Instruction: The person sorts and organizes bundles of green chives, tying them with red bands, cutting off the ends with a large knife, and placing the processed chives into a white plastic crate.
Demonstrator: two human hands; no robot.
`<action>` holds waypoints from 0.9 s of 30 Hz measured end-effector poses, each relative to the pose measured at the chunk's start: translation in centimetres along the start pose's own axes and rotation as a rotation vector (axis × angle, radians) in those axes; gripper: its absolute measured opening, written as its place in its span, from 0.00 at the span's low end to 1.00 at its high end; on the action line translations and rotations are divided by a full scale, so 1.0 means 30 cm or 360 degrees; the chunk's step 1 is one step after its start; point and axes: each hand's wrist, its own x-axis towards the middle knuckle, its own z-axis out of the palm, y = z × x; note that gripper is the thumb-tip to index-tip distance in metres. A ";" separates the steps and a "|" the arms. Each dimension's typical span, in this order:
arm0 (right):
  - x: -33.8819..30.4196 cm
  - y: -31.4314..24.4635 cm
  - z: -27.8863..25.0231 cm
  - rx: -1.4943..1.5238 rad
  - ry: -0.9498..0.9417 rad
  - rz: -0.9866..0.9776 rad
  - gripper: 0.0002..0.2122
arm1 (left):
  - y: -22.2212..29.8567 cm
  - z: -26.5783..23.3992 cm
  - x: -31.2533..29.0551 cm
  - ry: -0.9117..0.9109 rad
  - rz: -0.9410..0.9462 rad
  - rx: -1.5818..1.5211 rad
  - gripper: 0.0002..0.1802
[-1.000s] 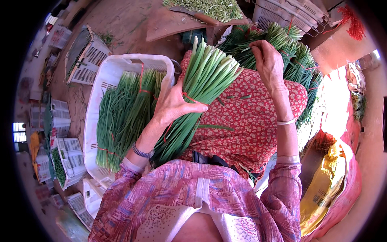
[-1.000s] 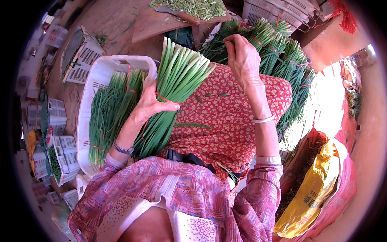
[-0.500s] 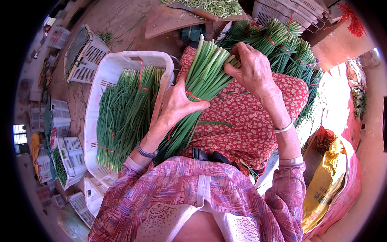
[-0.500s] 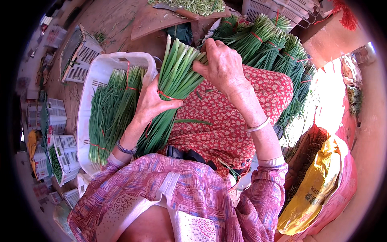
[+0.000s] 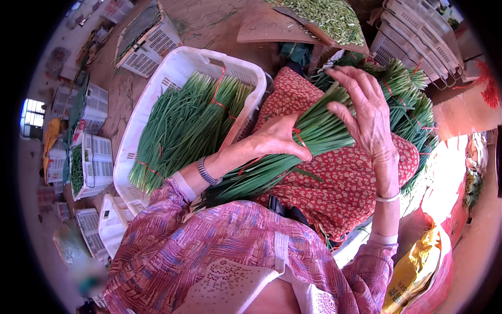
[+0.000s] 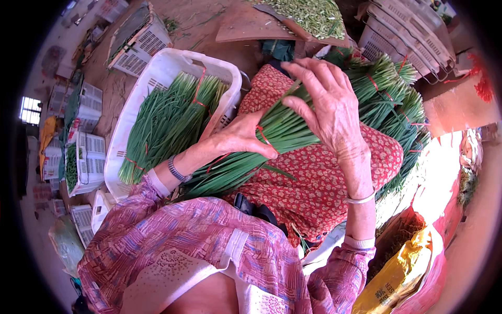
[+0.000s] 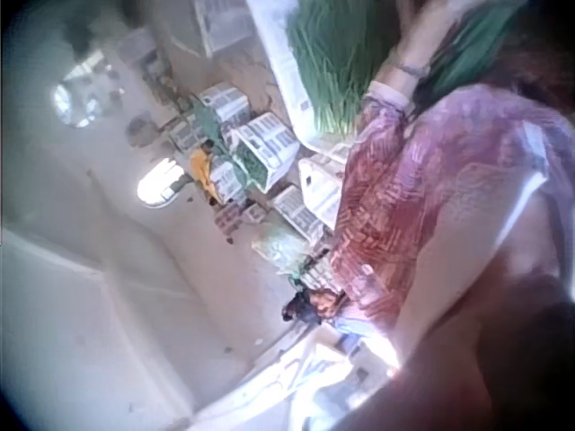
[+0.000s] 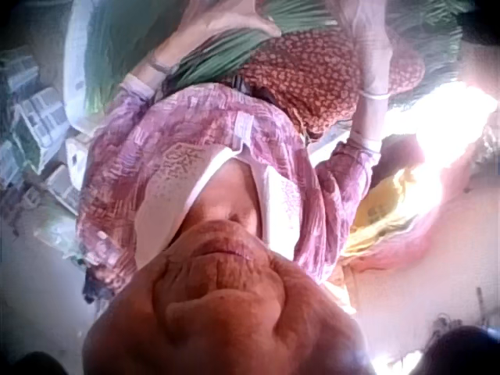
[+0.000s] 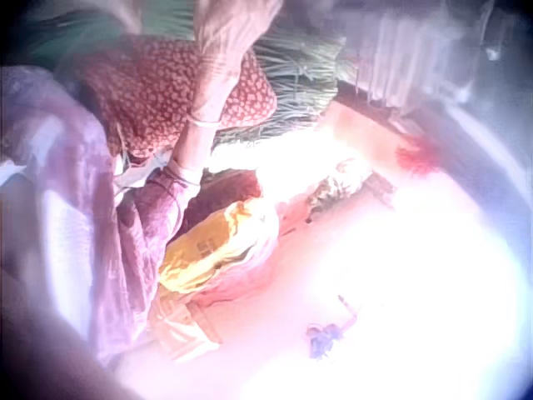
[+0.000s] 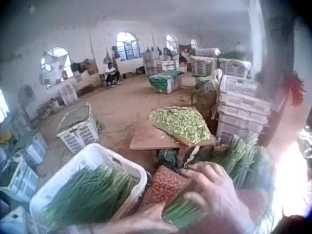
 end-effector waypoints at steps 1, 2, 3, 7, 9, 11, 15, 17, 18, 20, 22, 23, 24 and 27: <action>-0.011 -0.020 0.013 -0.0028 -0.0161 -0.0269 0.20 | 0.072 0.010 0.003 -0.0102 -0.0044 0.0001 0.42; -0.037 -0.010 0.032 0.0026 -0.0328 -0.0208 0.17 | 0.069 0.013 0.014 -0.0241 -0.0074 -0.0013 0.42; -0.078 0.031 0.035 0.0061 -0.0507 -0.0127 0.16 | 0.063 0.011 0.013 -0.0407 -0.0095 -0.0035 0.42; -0.292 0.392 -0.021 -0.0654 -0.0906 0.1065 0.10 | 0.058 -0.042 -0.051 -0.0663 -0.0293 -0.0729 0.41; -0.327 0.404 -0.057 -0.0116 -0.0502 0.1130 0.11 | 0.119 -0.172 -0.141 -0.0495 -0.0234 -0.0793 0.41; -0.310 0.378 -0.058 0.0386 -0.0277 0.1312 0.13 | 0.150 -0.340 -0.240 -0.0210 -0.0373 -0.0718 0.42; -0.285 0.367 -0.024 0.0361 -0.0201 0.1194 0.13 | 0.184 -0.655 -0.400 0.0372 -0.0383 -0.0124 0.46; -0.254 0.328 0.011 0.0429 -0.0263 0.1148 0.12 | 0.085 -0.828 -0.498 0.0676 -0.0478 0.0691 0.48; -0.254 0.329 0.041 0.0449 -0.0274 0.1128 0.11 | 0.032 -0.895 -0.538 0.0829 -0.0583 0.1206 0.48; -0.247 0.325 0.061 0.0387 -0.0326 0.1053 0.09 | -0.027 -0.958 -0.569 0.0902 -0.0999 0.1576 0.49; -0.219 0.298 0.069 0.0443 -0.0323 0.1071 0.09 | -0.155 -0.991 -0.573 0.0960 -0.1196 0.1629 0.48; -0.208 0.292 0.073 0.0467 -0.0321 0.1084 0.09 | -0.254 -1.001 -0.565 0.0992 -0.1176 0.1509 0.45; -0.210 0.299 0.076 0.0405 -0.0345 0.1057 0.08 | -0.347 -1.002 -0.555 0.1021 -0.1158 0.1390 0.43; -0.230 0.304 0.062 0.0398 -0.0390 0.1216 0.08 | -0.570 -0.918 -0.418 0.1022 -0.0565 0.0199 0.41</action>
